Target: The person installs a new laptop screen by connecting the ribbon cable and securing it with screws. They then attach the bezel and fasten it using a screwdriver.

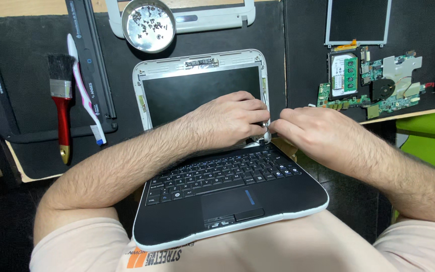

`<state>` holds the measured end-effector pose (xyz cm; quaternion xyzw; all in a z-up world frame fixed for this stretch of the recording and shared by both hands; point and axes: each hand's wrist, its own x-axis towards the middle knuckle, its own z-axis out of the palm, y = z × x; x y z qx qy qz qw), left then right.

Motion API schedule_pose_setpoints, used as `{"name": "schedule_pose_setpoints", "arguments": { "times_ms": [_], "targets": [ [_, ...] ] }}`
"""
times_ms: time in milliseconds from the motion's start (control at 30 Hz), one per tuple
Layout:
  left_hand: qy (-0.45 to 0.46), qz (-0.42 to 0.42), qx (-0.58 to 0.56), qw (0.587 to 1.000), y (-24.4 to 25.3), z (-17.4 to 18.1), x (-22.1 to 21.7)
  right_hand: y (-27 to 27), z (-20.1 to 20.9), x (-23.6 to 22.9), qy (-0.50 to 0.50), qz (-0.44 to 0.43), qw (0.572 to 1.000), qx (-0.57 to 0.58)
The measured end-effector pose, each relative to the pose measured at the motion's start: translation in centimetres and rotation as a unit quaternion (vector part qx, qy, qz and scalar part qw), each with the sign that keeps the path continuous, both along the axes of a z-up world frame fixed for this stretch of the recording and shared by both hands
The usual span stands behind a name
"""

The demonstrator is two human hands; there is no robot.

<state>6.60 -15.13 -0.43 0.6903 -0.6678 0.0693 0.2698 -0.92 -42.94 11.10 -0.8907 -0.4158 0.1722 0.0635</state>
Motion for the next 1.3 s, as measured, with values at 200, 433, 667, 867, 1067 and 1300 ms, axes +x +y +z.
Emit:
{"name": "schedule_pose_setpoints", "arguments": {
  "times_ms": [200, 433, 667, 867, 1067, 1300],
  "targets": [
    [0.002, 0.003, 0.001, 1.0, 0.0, 0.2, 0.0, 0.4, -0.1, 0.0, -0.066, -0.032, 0.994, -0.075],
    [0.003, 0.004, -0.007, 1.0, 0.0, -0.3, -0.4, 0.2, -0.2, 0.2, -0.027, -0.004, 1.0, -0.001],
    [0.032, 0.039, 0.011, 0.999, -0.1, -0.8, -1.1, 0.5, 0.5, 0.4, -0.018, -0.024, 0.994, -0.101],
    [0.013, 0.025, 0.01, 1.0, 0.0, 0.0, -0.5, 1.0, 1.5, 0.5, 0.015, -0.053, 0.99, -0.131],
    [-0.008, 0.011, -0.005, 1.0, 0.1, 0.3, -0.1, 0.7, 0.5, 0.1, -0.088, 0.01, 0.988, -0.123],
    [-0.001, 0.012, 0.003, 1.0, 0.3, 0.8, -0.1, 1.7, 1.5, -0.2, -0.089, 0.001, 0.99, -0.107]
  ]
}}
